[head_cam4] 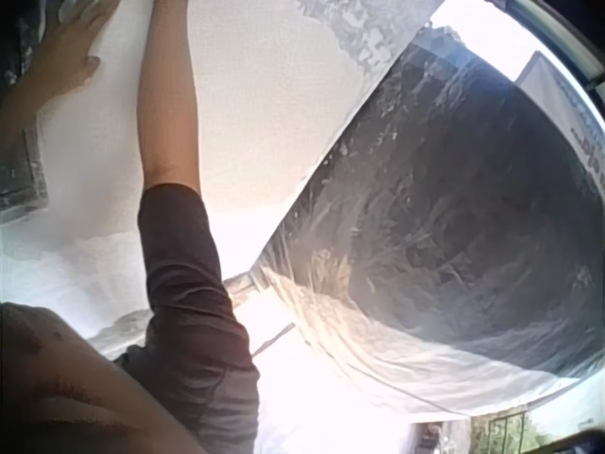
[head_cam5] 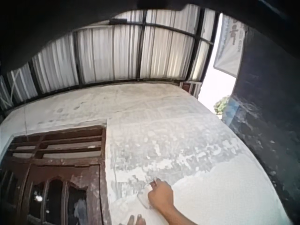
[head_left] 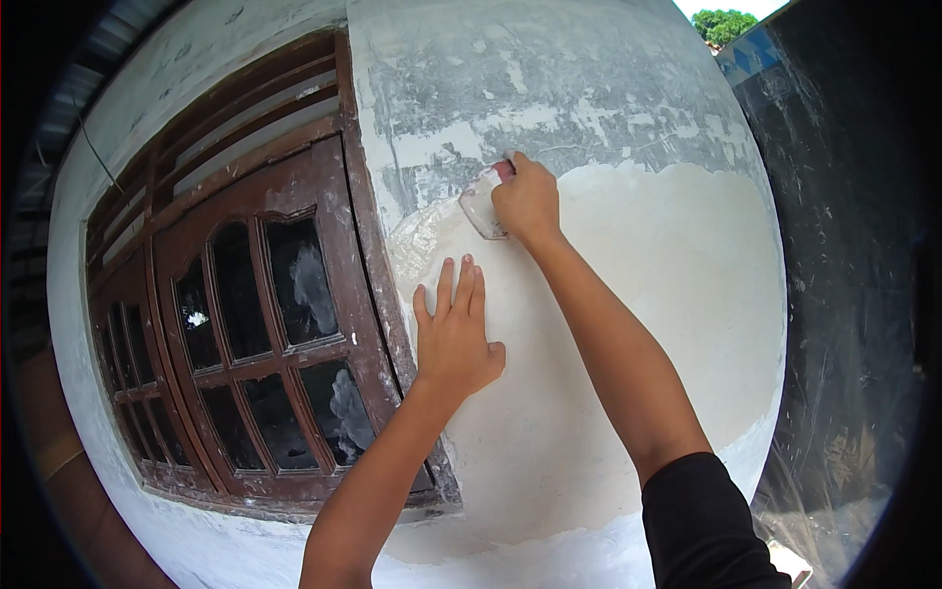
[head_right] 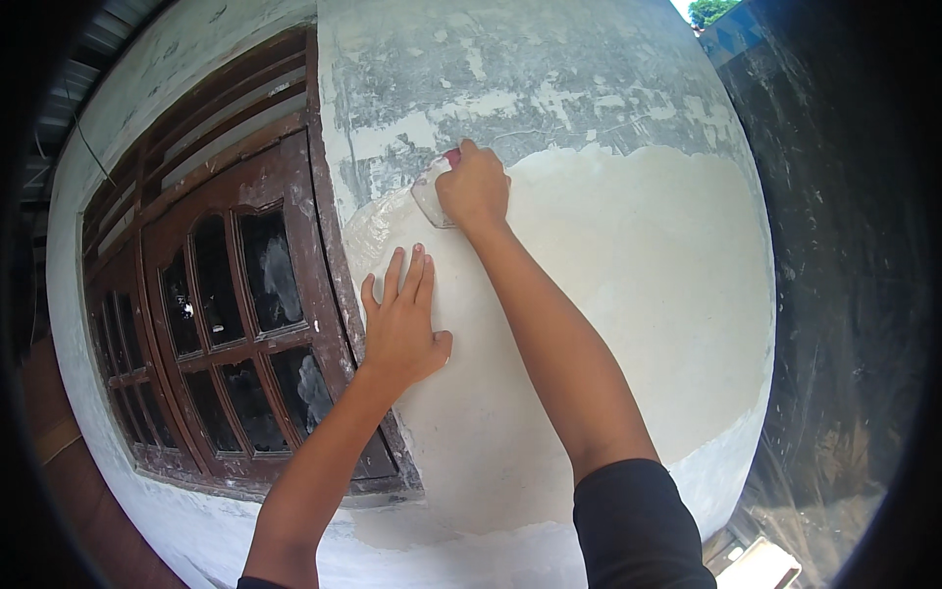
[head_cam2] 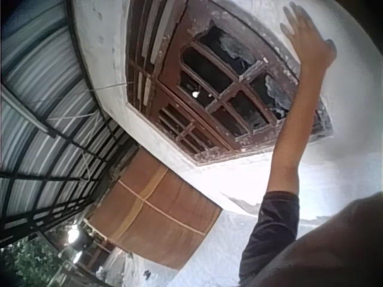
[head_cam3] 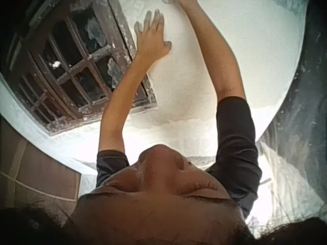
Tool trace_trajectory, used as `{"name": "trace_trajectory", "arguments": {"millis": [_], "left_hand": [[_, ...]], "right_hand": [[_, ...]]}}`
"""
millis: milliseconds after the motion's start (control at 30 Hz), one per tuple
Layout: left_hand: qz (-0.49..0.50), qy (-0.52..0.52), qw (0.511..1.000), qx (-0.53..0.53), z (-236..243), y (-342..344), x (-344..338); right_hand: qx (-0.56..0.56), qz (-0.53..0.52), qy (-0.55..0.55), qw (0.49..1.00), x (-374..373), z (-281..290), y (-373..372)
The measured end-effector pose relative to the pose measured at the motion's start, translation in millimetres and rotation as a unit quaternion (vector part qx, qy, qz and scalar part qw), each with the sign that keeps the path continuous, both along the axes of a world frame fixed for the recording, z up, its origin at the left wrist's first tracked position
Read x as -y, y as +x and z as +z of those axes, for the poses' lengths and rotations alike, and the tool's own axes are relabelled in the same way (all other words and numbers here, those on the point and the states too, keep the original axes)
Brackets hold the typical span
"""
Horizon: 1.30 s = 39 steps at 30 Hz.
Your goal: The person applies wall filler to a wall surface near a window frame using a scraper.
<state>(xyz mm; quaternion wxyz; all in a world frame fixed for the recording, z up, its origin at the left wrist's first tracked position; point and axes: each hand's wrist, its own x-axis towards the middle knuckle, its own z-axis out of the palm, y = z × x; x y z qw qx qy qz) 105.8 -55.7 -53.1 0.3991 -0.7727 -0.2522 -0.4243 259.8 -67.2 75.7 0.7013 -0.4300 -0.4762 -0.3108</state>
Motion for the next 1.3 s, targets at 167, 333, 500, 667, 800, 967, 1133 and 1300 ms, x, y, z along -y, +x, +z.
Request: {"name": "trace_trajectory", "arguments": {"millis": [167, 333, 500, 667, 800, 967, 1133, 1300], "left_hand": [[0.002, -0.007, 1.0, -0.003, -2, -2, 3], [-0.005, -0.009, 1.0, -0.007, -4, -3, 1], [-0.015, -0.009, 1.0, -0.002, -5, -1, 1], [-0.016, -0.008, 1.0, -0.001, -3, -2, 3], [-0.013, -0.01, 1.0, 0.001, -4, -3, 1], [-0.015, -0.013, 1.0, 0.001, -4, -2, 2], [-0.014, -0.002, 1.0, -0.001, -2, -4, 5], [0.025, -0.046, 0.999, -0.01, 0, -3, 9]], "right_hand": [[-0.081, -0.029, 0.169, 0.982, 20, 0, 25], [0.067, 0.068, 0.11, 0.989, -3, -5, -38], [-0.047, -0.031, 0.004, 0.998, -3, 2, -9], [-0.088, -0.037, 0.167, 0.981, 19, -3, 15], [0.066, 0.086, 0.128, 0.986, 0, 0, -41], [-0.064, 0.009, 0.025, 0.998, -3, 9, -11], [-0.1, -0.039, 0.172, 0.979, 16, 10, 9], [0.134, 0.095, 0.074, 0.984, 0, 7, -74]]}}
